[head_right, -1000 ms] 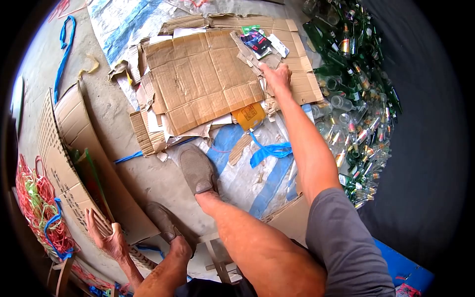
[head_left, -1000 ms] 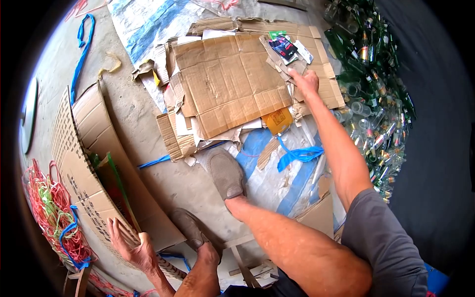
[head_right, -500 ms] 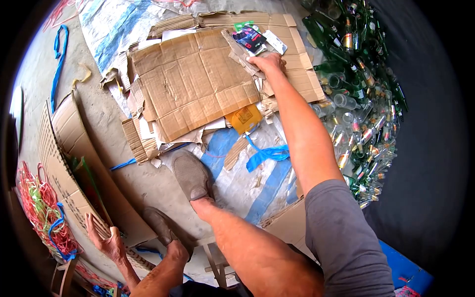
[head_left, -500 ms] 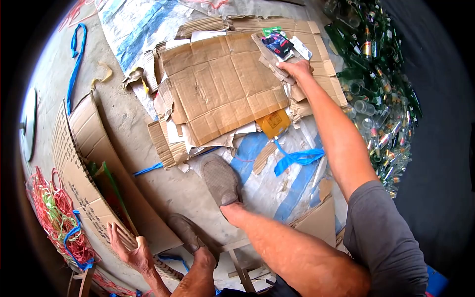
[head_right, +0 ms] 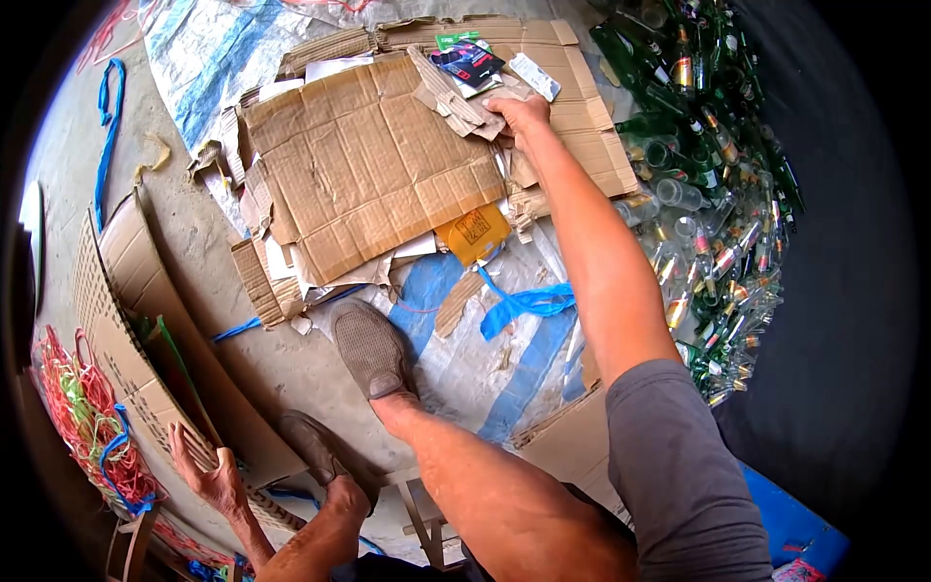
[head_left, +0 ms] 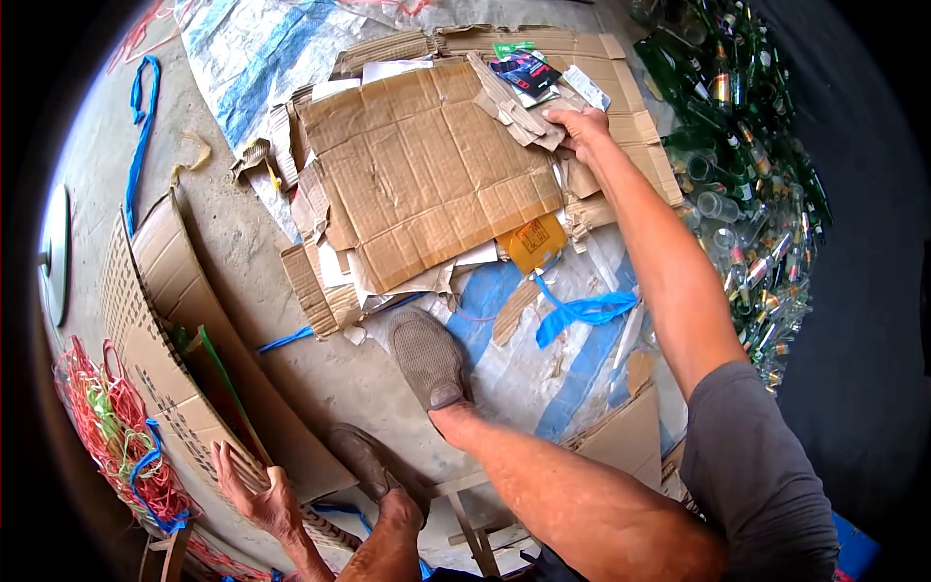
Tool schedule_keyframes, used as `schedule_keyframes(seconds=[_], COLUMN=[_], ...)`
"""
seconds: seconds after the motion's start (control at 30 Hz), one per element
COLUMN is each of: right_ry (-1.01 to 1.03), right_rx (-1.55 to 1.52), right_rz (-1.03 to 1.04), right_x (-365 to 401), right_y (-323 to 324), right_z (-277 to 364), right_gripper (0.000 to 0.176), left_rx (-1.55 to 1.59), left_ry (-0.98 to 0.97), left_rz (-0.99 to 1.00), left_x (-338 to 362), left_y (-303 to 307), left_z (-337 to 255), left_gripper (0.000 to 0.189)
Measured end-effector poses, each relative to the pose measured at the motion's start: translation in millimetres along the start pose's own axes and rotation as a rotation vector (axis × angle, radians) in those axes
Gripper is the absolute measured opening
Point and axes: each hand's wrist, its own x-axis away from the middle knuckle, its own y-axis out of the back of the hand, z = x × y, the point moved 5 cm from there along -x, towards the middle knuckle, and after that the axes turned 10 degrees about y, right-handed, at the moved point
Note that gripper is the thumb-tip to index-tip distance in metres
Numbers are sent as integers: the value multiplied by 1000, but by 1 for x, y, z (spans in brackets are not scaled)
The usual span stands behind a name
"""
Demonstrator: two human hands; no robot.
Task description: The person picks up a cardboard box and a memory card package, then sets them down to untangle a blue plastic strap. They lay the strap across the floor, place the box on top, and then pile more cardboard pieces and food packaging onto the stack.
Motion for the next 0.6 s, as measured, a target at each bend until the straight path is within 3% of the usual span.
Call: schedule_keyframes(seconds=[0.2,0.37,0.47,0.6], right_ry=[56,-58,-45,-47], right_rx=[-253,-595,-606,-649], right_rz=[49,93,-61,-51], right_x=[-10,-16,-12,-40], right_y=[-4,-13,-23,-32], right_z=[-14,-29,-22,-36], right_gripper=[35,41,42,41], left_rx=[-2,4,10,-2], left_ry=[5,7,11,11], left_rz=[11,4,1,0], left_x=[0,0,0,0], left_y=[1,1,1,2], left_z=[1,2,2,2], left_gripper=[78,78,78,78])
